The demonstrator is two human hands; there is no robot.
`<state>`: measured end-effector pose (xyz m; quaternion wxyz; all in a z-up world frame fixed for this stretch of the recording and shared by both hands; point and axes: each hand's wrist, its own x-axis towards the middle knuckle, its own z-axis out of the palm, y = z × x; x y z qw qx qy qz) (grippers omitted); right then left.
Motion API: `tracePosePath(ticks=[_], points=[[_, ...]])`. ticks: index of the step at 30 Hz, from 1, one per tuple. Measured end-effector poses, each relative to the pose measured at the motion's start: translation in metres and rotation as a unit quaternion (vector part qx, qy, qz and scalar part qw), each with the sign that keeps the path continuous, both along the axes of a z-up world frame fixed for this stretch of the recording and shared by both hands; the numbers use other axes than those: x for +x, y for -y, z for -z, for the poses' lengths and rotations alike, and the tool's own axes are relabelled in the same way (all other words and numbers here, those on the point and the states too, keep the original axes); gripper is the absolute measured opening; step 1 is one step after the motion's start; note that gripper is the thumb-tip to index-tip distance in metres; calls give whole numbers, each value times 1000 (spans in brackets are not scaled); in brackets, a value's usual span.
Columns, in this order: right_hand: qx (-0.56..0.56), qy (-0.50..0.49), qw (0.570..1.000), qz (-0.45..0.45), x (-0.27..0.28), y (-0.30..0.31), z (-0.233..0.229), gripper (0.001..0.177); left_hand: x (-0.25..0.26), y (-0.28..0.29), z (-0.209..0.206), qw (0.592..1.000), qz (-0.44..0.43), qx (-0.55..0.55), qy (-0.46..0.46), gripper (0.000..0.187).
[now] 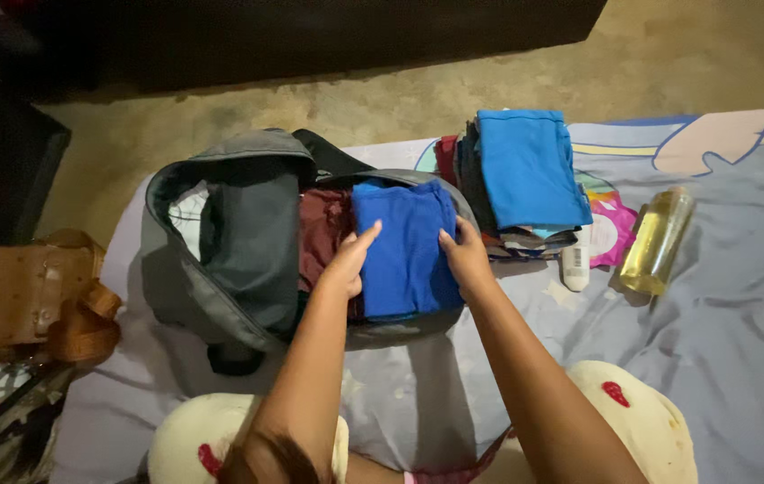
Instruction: The person packs a gray backpack with folded clothes and a small box. They place items one by one into the bag, adjusting and rearranging them to fit.
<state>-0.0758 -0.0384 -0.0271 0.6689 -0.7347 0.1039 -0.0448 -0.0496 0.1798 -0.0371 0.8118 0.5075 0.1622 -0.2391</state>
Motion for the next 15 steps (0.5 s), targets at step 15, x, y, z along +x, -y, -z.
tracePosePath(ticks=[15], points=[[-105,53,991,-57,6,4,10,69,11,10,37,876,-114,358,302,60]])
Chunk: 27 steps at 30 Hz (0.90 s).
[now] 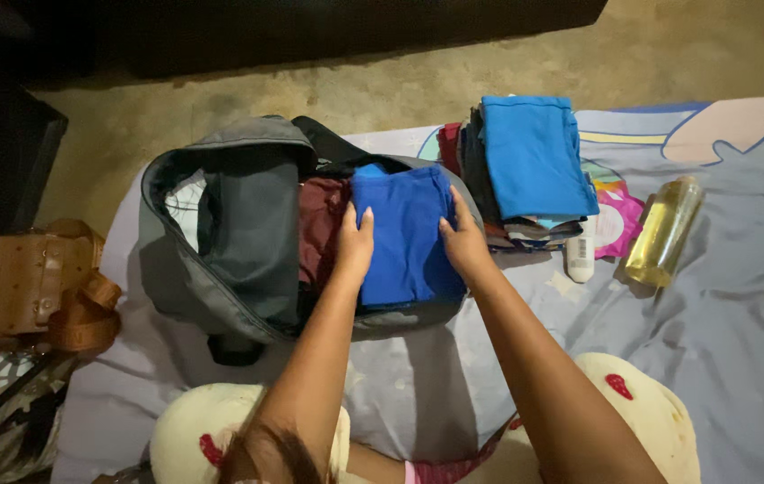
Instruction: The person packs a gray backpack with folded clothes and a small box. They place items one by one into the bag, adjusting and rearranging them to fit.
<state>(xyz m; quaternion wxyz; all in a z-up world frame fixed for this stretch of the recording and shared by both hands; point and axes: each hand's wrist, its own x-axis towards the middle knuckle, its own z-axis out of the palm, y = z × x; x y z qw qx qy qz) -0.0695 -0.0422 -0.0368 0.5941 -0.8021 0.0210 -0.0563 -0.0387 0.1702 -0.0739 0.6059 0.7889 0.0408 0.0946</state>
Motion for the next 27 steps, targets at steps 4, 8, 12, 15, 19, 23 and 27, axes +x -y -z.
tracePosePath(ticks=[4,8,12,15,19,23,27], points=[[-25,38,999,-1,0,0,-2,67,-2,-2,-6,1000,16,7,-11,60],[-190,-53,980,35,-7,-11,-7,72,-17,4,-30,992,-35,123,-7,66],[-335,94,934,78,1,-21,-25,79,-33,26,-55,900,-86,427,18,68],[-200,171,956,133,7,-24,-44,56,-34,29,-61,888,-5,440,135,74],[-295,15,945,141,2,-40,-60,40,-20,22,-53,874,106,472,48,76],[-551,131,824,7,0,-57,-44,57,2,20,-30,867,122,479,56,72],[-494,50,862,-96,32,-43,-21,67,24,22,-16,880,140,454,15,67]])
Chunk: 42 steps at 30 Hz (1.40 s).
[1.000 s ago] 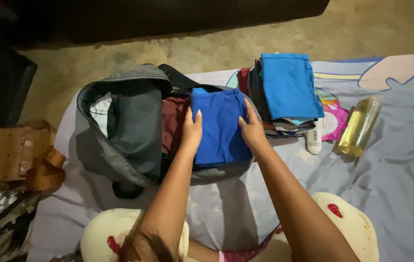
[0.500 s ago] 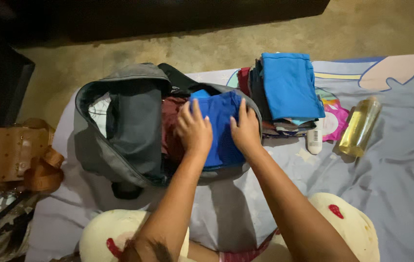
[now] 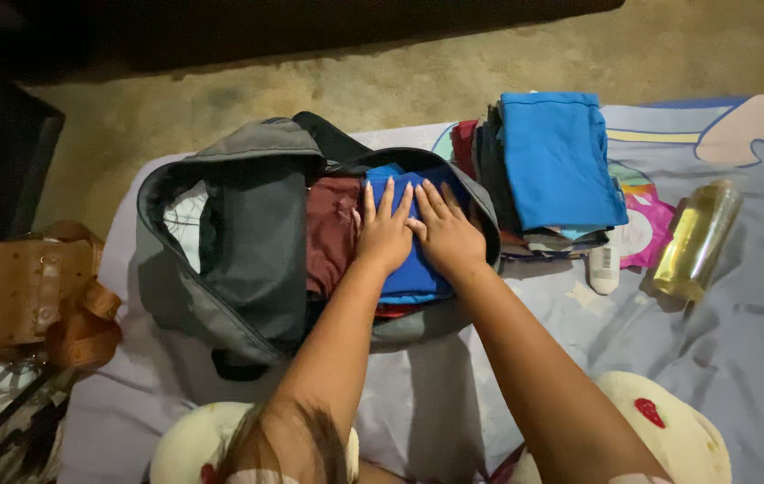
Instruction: The person packs a gray backpack with folded clothes and a small box. They place items one by one into the bag, adjusting and rearranging them to fit.
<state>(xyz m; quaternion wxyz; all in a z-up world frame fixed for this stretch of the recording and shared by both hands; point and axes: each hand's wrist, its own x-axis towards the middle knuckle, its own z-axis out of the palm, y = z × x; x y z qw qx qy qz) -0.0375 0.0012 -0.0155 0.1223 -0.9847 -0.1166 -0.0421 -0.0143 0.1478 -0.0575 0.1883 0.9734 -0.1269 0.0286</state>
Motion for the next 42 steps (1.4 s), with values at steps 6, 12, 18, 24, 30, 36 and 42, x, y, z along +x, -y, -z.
tracePosePath(ticks=[6,12,18,24,30,36,42], points=[[-9,19,999,-25,13,10,25,71,-7,7,0,996,-34,-21,80,63],[23,59,997,-44,-14,15,32,72,-52,-4,-9,992,-6,-47,115,74],[154,36,983,-95,-21,25,8,64,-51,-5,-39,997,-18,15,77,71],[187,212,958,44,-49,105,-36,59,-39,60,-40,953,34,-222,204,46],[96,218,969,64,-41,147,-52,48,-9,152,-11,845,3,-532,-50,42],[278,64,937,202,-30,174,-75,32,18,184,11,652,-41,-702,-285,52],[285,68,948,127,-55,162,-119,31,22,182,-47,452,36,-825,-337,75]])
